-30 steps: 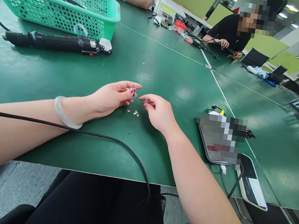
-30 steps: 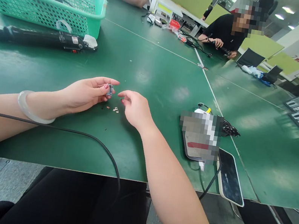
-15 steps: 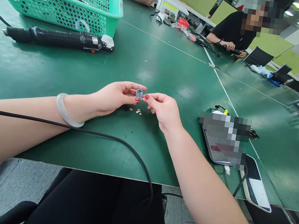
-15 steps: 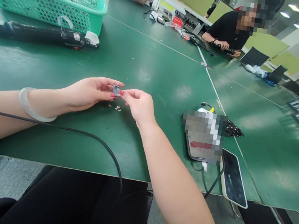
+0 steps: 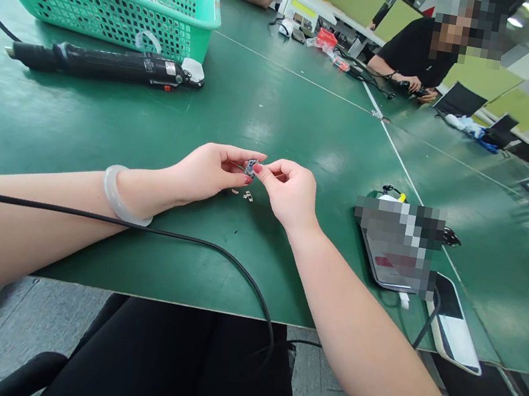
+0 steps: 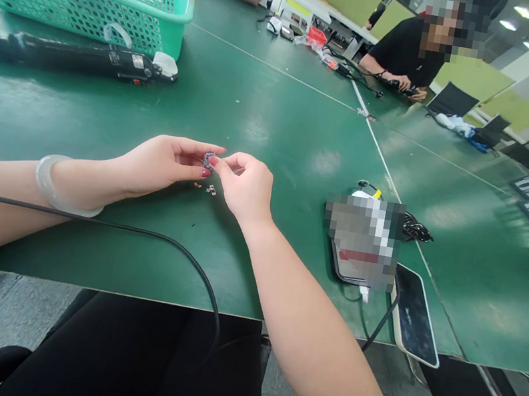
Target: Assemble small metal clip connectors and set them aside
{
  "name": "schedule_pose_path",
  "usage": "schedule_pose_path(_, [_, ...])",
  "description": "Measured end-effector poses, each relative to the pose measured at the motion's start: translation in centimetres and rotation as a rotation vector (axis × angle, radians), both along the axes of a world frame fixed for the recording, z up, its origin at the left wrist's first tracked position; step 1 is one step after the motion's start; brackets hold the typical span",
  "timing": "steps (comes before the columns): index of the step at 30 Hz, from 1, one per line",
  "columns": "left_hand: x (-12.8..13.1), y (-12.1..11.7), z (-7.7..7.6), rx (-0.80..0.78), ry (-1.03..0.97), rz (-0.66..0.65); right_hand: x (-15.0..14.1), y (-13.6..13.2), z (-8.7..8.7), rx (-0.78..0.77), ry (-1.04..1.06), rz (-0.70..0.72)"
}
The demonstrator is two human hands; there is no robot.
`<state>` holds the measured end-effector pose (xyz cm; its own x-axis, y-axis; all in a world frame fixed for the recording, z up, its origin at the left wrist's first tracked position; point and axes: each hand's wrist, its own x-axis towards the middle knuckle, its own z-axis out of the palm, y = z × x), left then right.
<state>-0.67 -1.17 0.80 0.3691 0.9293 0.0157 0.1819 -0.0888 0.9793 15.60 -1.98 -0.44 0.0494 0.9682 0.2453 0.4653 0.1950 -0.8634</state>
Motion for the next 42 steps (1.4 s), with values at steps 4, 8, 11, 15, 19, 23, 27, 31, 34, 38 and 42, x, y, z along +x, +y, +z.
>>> schedule_pose_path(4, [0.0, -0.1, 0.0, 0.029, 0.02, 0.0, -0.1, -0.2, 0.2, 0.027, -0.071, -0.015])
schedule_pose_path(8, [-0.1, 0.1, -0.2, 0.078, 0.074, -0.008, -0.1, -0.5, 0.3, 0.075, -0.174, -0.02])
schedule_pose_path(11, [-0.1, 0.2, -0.1, 0.114, 0.127, -0.018, -0.1, -0.6, 0.4, 0.123, -0.218, -0.02])
schedule_pose_path(15, [-0.1, 0.0, 0.1, 0.121, 0.135, -0.022, -0.3, -0.6, 0.5, 0.135, -0.239, -0.043])
schedule_pose_path(19, [-0.3, -0.1, 0.3, 0.095, 0.091, -0.038, -0.4, -0.7, 0.5, 0.132, -0.201, -0.035])
schedule_pose_path(23, [-0.6, 0.1, 0.3, 0.083, 0.057, -0.085, 0.0, -0.4, 0.4, 0.028, -0.054, 0.048])
schedule_pose_path(27, [-0.6, 0.1, 0.2, 0.023, -0.022, -0.102, 0.8, 0.2, 0.2, -0.067, 0.143, 0.198])
schedule_pose_path(31, [-0.7, 0.4, -0.2, -0.073, -0.224, -0.035, 1.3, 0.5, 0.2, -0.082, 0.135, 0.184])
schedule_pose_path(34, [-1.1, 0.9, -0.4, -0.131, -0.302, 0.043, 1.5, 0.1, 0.3, -0.089, -0.15, 0.172])
schedule_pose_path(38, [-1.2, 1.2, -0.3, -0.17, -0.336, 0.139, 1.4, -0.4, 0.3, -0.063, -0.452, 0.233])
schedule_pose_path(42, [-0.9, 0.9, -0.1, -0.218, -0.321, 0.166, 1.0, -0.2, 0.0, -0.03, -0.551, 0.282])
